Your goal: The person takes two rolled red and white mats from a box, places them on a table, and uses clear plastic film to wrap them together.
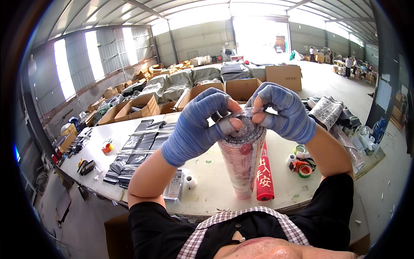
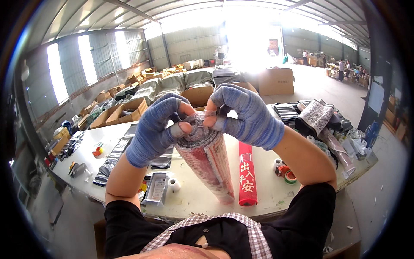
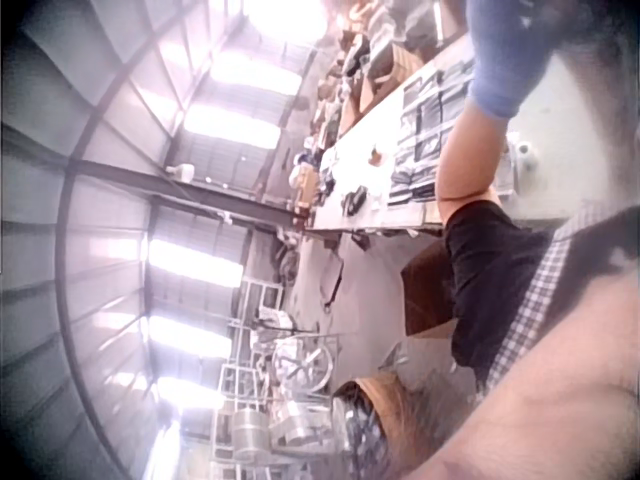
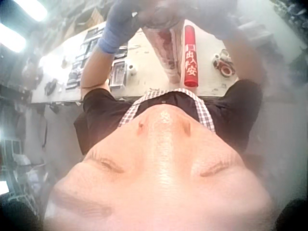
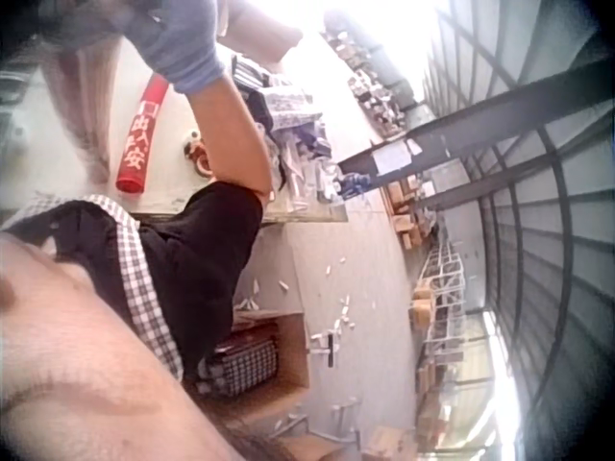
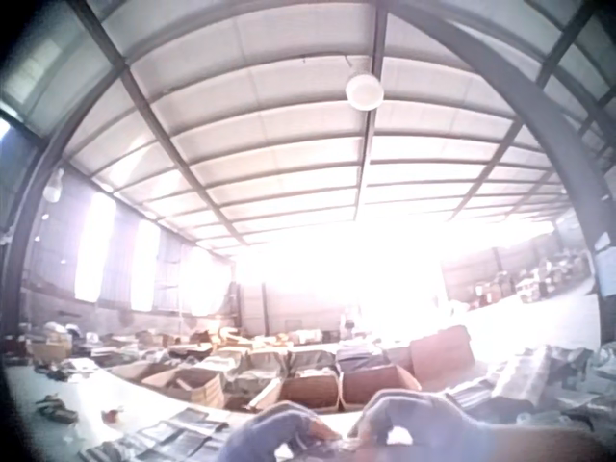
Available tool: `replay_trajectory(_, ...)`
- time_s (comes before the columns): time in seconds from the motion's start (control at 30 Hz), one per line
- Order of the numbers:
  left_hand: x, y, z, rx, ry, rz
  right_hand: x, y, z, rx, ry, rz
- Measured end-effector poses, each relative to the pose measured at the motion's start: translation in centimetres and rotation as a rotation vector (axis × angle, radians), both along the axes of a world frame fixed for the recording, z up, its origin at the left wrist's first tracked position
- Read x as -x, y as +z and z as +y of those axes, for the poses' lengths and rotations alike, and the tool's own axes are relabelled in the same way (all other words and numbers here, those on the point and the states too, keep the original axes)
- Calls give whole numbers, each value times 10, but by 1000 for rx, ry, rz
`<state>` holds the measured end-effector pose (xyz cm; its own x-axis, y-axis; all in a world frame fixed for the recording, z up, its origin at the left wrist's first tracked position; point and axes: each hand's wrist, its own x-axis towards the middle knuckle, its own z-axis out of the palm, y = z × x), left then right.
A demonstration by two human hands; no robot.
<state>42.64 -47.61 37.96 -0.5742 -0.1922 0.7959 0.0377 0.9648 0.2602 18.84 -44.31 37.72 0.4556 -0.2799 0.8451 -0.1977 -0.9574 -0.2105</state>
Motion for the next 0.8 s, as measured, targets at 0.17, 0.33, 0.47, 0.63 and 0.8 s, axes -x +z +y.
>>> replay_trajectory(0.17, 1, 12, -6, -136, -8, -82, 5, -1, -2, 39, -87, 36)
replay_trajectory(0.33, 4, 13, -9, -40, 26, -59, 8, -5, -11, -31, -18, -54)
replay_trajectory(0.47, 13, 22, -14, 186, 97, -95, 11, 18, -5, 79, -199, 180)
replay_trajectory(0.63, 20, 23, -11, 414, 178, -85, -1, 46, 9, 152, -309, 487)
replay_trajectory(0.8, 10, 30, -10, 387, 29, -246, 1, 42, 2, 188, -292, 587)
